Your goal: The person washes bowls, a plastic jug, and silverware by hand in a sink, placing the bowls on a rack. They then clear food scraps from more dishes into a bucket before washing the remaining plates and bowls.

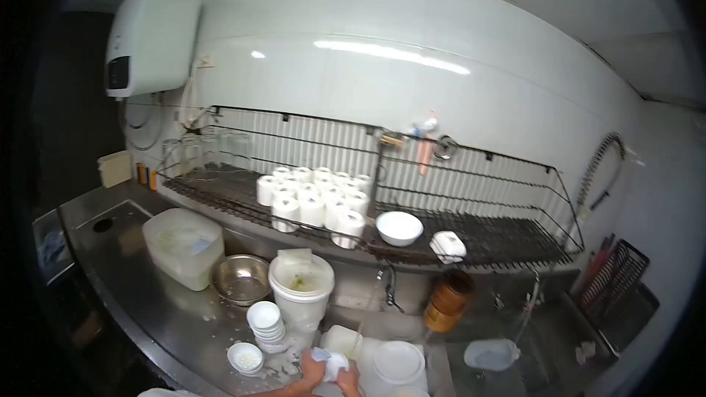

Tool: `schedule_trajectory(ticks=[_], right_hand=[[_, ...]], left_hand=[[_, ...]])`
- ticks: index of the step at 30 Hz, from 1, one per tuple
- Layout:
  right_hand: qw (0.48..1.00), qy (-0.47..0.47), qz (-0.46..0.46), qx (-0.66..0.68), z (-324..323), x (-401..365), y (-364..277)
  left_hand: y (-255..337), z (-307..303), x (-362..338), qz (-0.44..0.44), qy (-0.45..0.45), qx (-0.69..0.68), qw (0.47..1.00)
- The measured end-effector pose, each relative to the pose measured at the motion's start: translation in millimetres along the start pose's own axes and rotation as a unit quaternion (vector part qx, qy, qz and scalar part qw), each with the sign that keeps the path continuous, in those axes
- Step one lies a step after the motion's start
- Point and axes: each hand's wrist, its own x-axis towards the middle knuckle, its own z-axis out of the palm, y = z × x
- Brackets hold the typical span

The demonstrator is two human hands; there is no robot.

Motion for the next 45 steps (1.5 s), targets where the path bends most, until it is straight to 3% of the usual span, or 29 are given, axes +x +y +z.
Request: schedule_trajectory(ticks=[1,4,7,8,9,10,13,14,16,17,19,20,21,22,23,24,25,26,27,28,29,30,32,35,38,41,43,44,45], right_hand=[[0.997,0.068,-0.01,-0.046,-3.7,-8.1,-6.5],[0.947,-0.134,0.174,0.236,-42.8,-27.3,-33.3],[0.91,-0.358,0.204,0.048,-69.0,-9.5,-64.5],[0.936,-0.257,0.208,0.117,-59.6,-13.4,-59.3],[0.95,-0.154,0.204,0.179,-44.7,-15.7,-54.7],[0.95,-0.052,0.195,0.237,-34.9,-15.3,-49.1],[0.922,-0.041,0.222,0.315,-28.0,-21.2,-39.1],[0.927,-0.169,0.221,0.25,-58.3,-27.0,-61.8],[0.922,-0.266,0.216,0.181,-73.0,-9.7,-76.3],[0.912,-0.317,0.214,0.148,-70.8,-6.2,-72.4],[0.955,-0.07,0.202,0.207,-38.7,-3.1,-50.8],[0.992,0.108,0.018,-0.059,-7.3,-0.9,-28.5],[0.981,0.172,-0.031,-0.084,-4.9,-11.9,-51.2],[0.959,0.011,0.191,0.212,-18.0,-22.4,-62.6],[0.941,-0.099,0.182,0.268,-25.3,-21.1,-51.0],[0.928,-0.201,0.25,0.19,-45.6,-15.7,-69.1],[0.966,-0.176,0.167,0.086,-49.0,-11.7,-75.6],[0.973,-0.104,0.164,0.121,-34.6,-9.1,-67.2],[0.975,-0.032,0.153,0.155,-20.5,-5.4,-59.2],[0.972,0.037,0.137,0.185,-6.2,-0.6,-51.5],[0.91,0.13,0.177,0.351,4.1,3.3,-60.2],[0.897,0.052,0.221,0.38,-1.5,-1.1,-71.0],[0.847,-0.099,0.3,0.428,-30.6,-4.7,-104.6],[0.772,-0.234,0.322,0.495,-36.0,-10.8,-128.3],[0.805,-0.172,0.274,0.497,-12.0,12.5,-89.0],[0.855,-0.101,0.266,0.434,-24.8,31.2,-119.9],[0.873,-0.092,0.26,0.402,-38.3,36.4,-160.8],[0.879,-0.097,0.258,0.39,-40.6,37.3,-174.2],[0.885,-0.11,0.251,0.376,-35.8,41.8,-180.6]], left_hand=[[-19.6,21.3,-6.2,-0.091,0.108,-0.067,0.988],[4.7,-32.7,7.8,0.041,-0.145,0.056,0.987],[102.0,-90.5,7.0,0.244,-0.377,0.263,0.854],[82.9,-70.2,6.8,0.209,-0.243,0.143,0.936],[58.8,-42.8,6.1,0.161,-0.098,0.013,0.982],[33.5,-20.9,10.6,0.098,0.051,-0.119,0.987],[26.7,-34.4,19.8,0.147,-0.134,-0.082,0.977],[47.1,-50.7,24.2,0.202,-0.229,0.016,0.952],[96.6,-85.5,27.3,0.291,-0.405,0.205,0.842],[92.0,-82.3,23.0,0.233,-0.321,0.061,0.916],[69.1,-56.9,15.7,0.082,-0.106,-0.215,0.967],[46.9,-28.4,17.6,0.077,-0.05,-0.186,0.978],[44.3,-30.2,11.3,0.063,0.01,-0.148,0.987],[32.2,-41.0,22.5,0.117,-0.106,-0.1,0.982],[3.4,-37.2,44.9,0.167,-0.19,-0.05,0.966],[48.7,-77.1,50.7,0.232,-0.283,0.044,0.93],[47.5,-74.2,61.0,0.299,-0.321,0.074,0.895],[41.8,-68.8,55.3,0.285,-0.221,0.054,0.931],[71.0,-80.6,42.3,0.099,-0.169,-0.036,0.98],[52.6,-52.2,33.2,0.07,-0.093,-0.129,0.985],[29.4,-30.7,29.5,0.05,-0.018,-0.219,0.974],[30.8,-46.4,24.7,-0.072,-0.095,-0.353,0.928],[59.5,-90.3,35.2,-0.295,-0.227,-0.582,0.723],[57.0,-115.2,54.6,-0.335,-0.363,-0.628,0.601],[85.2,-128.2,52.9,-0.287,-0.351,-0.527,0.719],[112.5,-125.7,78.0,-0.074,-0.229,-0.266,0.934],[151.6,-144.5,128.2,-0.012,-0.186,-0.295,0.937],[174.9,-154.1,155.4,0.062,-0.109,-0.185,0.975],[171.2,-147.2,203.6,0.112,-0.167,-0.103,0.974]])
